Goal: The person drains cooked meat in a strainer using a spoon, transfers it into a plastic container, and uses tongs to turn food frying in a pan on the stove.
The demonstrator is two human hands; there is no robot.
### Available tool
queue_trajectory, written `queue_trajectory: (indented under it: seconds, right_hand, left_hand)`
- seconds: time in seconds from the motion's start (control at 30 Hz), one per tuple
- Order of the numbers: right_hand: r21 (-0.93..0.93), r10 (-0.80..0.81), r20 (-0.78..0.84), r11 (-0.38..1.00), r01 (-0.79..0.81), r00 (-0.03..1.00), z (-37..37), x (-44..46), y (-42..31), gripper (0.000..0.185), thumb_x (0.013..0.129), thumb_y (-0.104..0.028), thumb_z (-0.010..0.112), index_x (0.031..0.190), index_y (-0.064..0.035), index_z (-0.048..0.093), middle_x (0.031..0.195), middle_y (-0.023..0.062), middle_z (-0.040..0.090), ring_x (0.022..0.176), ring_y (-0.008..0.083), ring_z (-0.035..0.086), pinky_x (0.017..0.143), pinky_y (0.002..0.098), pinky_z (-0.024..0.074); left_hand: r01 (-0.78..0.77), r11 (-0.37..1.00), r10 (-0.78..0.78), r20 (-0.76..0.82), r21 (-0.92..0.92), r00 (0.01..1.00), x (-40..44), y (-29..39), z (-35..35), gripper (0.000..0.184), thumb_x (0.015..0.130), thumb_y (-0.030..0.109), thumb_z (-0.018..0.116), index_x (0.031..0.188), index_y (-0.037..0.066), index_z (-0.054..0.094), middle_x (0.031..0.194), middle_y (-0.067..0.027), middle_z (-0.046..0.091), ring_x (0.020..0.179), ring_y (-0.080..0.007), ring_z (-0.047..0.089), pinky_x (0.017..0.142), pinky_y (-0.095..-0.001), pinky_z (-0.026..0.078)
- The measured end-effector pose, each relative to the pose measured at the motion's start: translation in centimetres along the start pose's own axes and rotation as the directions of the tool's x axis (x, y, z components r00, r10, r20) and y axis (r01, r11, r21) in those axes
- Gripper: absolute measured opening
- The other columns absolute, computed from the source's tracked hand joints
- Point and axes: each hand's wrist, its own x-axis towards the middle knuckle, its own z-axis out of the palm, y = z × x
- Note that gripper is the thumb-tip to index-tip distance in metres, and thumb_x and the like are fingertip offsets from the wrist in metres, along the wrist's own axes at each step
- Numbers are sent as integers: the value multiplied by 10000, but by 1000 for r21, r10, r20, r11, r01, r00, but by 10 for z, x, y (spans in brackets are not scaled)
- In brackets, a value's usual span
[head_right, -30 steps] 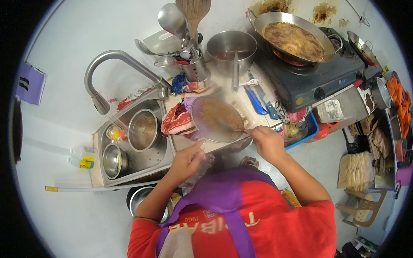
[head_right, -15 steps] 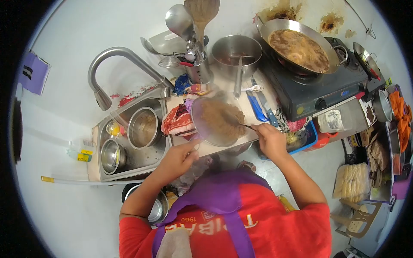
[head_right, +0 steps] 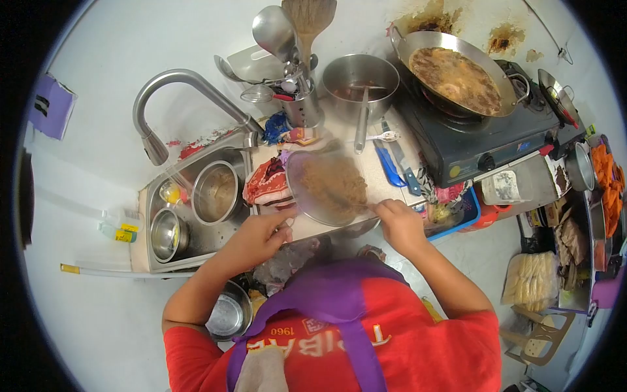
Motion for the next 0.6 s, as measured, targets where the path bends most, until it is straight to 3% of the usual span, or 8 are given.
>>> queue_trajectory:
  seconds: [0.07,0.27,0.6]
  right_hand:
    - [-37,-7,-4,999,7,1000,6,0,4,263,717,18,579,940,-103,649,808,58,600,757,251,603,619,352,486]
    - [-59,-28,9,998,28,1000,9,5,8,264,724,5,558,947,-105,646,816,49,603,762,245,604,640,346,490]
    - [-16,19,6,1000,-19,1000,4,6,0,247,739,3,570,944,-111,650,809,55,605,763,243,609,614,348,473]
  left_hand:
    - [-133,990,134,-41,42,990,3,-4,-1,406,848,73,507,1252,37,497,819,-173,645,740,-269,639,700,-342,477]
    - [-71,985,66,37,160,997,6,14,-21,379,861,75,497,1235,20,510,818,-167,650,740,-263,646,701,-327,483]
    - [-104,973,91,73,208,993,2,22,-33,377,869,80,482,1232,-23,494,827,-198,647,780,-287,654,720,-347,491]
